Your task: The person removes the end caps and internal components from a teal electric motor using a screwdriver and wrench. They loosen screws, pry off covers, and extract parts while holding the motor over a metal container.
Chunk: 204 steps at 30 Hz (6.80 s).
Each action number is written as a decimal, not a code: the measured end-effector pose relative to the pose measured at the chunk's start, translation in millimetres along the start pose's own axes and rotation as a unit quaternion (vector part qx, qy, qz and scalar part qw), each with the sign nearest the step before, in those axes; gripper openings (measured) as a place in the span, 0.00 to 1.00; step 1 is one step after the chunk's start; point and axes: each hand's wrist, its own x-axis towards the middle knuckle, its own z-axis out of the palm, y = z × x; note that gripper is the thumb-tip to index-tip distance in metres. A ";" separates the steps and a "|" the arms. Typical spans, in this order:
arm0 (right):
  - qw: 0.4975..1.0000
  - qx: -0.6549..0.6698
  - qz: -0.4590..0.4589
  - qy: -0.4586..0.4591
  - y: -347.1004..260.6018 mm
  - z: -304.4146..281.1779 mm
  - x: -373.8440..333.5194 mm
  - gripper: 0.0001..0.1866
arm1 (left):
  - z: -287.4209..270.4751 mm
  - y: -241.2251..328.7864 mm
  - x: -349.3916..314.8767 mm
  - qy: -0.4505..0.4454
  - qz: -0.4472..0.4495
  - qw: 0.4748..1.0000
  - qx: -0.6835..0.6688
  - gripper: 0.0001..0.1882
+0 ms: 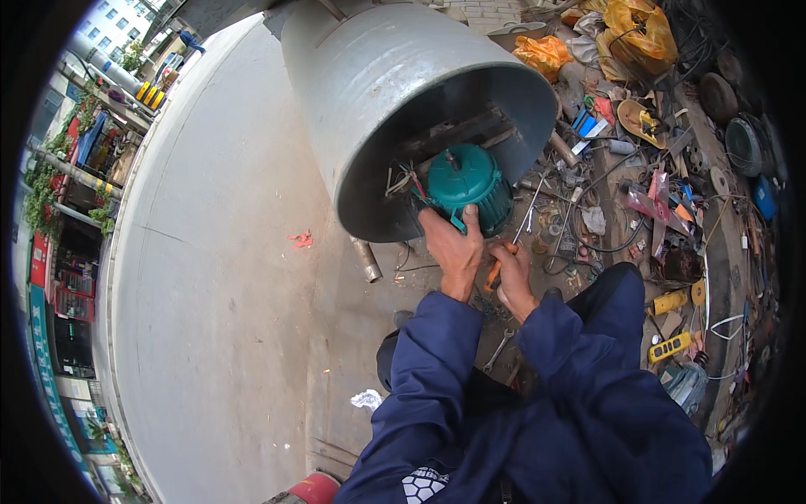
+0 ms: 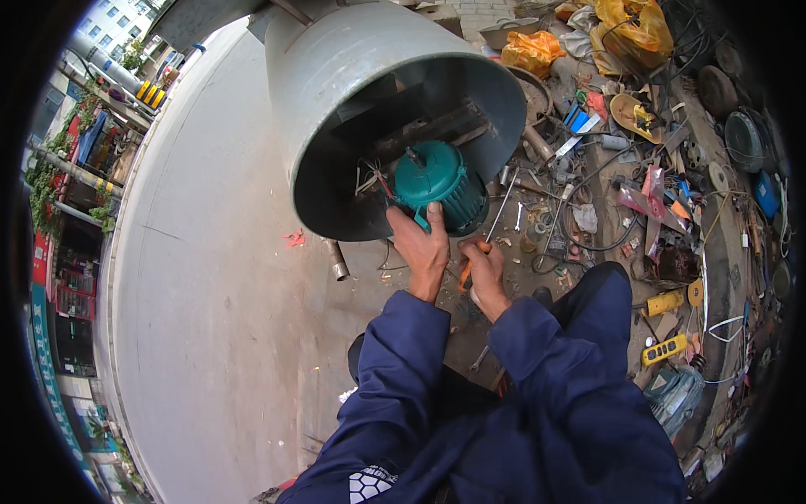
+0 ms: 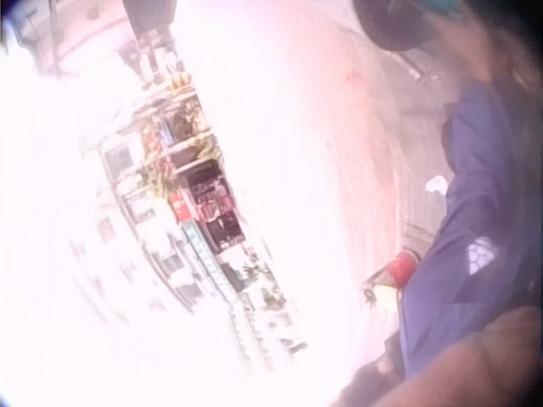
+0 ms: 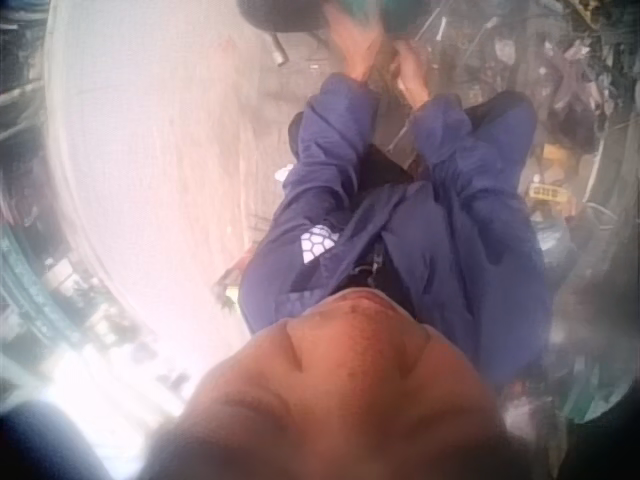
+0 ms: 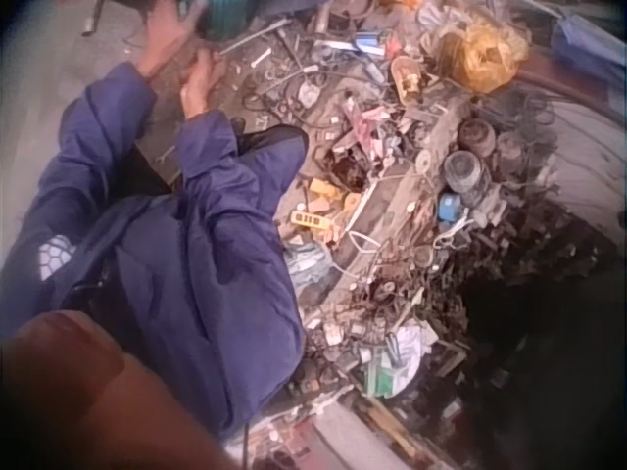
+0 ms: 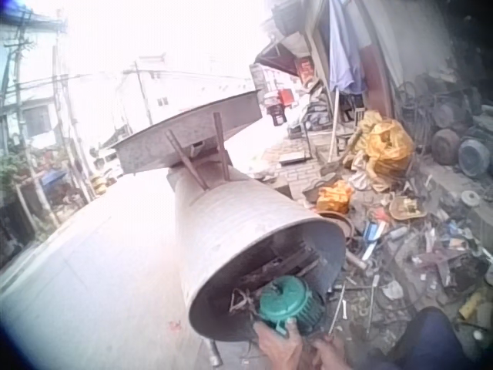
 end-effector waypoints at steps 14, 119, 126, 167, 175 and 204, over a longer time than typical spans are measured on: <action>0.761 -0.523 0.334 0.188 220.9 -276.5 19.6 0.14 | 5.4 -0.7 -2.8 -0.010 -0.011 0.998 -0.055 0.44; 0.846 -0.415 -0.293 -0.160 -129.3 21.0 -12.2 0.25 | -58.5 20.9 22.0 -0.002 -0.342 0.704 -0.622 0.26; 0.953 -0.210 0.012 -0.219 -134.6 20.3 -13.6 0.26 | -58.6 22.0 20.5 0.006 -0.347 0.712 -0.610 0.25; 0.918 -0.350 -0.098 -0.156 -129.0 15.7 -3.5 0.17 | -59.1 18.1 18.6 -0.019 -0.369 0.717 -0.592 0.28; 0.901 -0.402 -0.143 -0.079 -124.5 10.7 1.4 0.13 | -58.2 16.9 18.6 -0.020 -0.369 0.721 -0.587 0.29; 0.822 -0.472 -0.317 0.000 -120.2 72.6 -40.4 0.11 | -7.5 18.2 9.2 0.081 -0.330 0.745 -0.574 0.32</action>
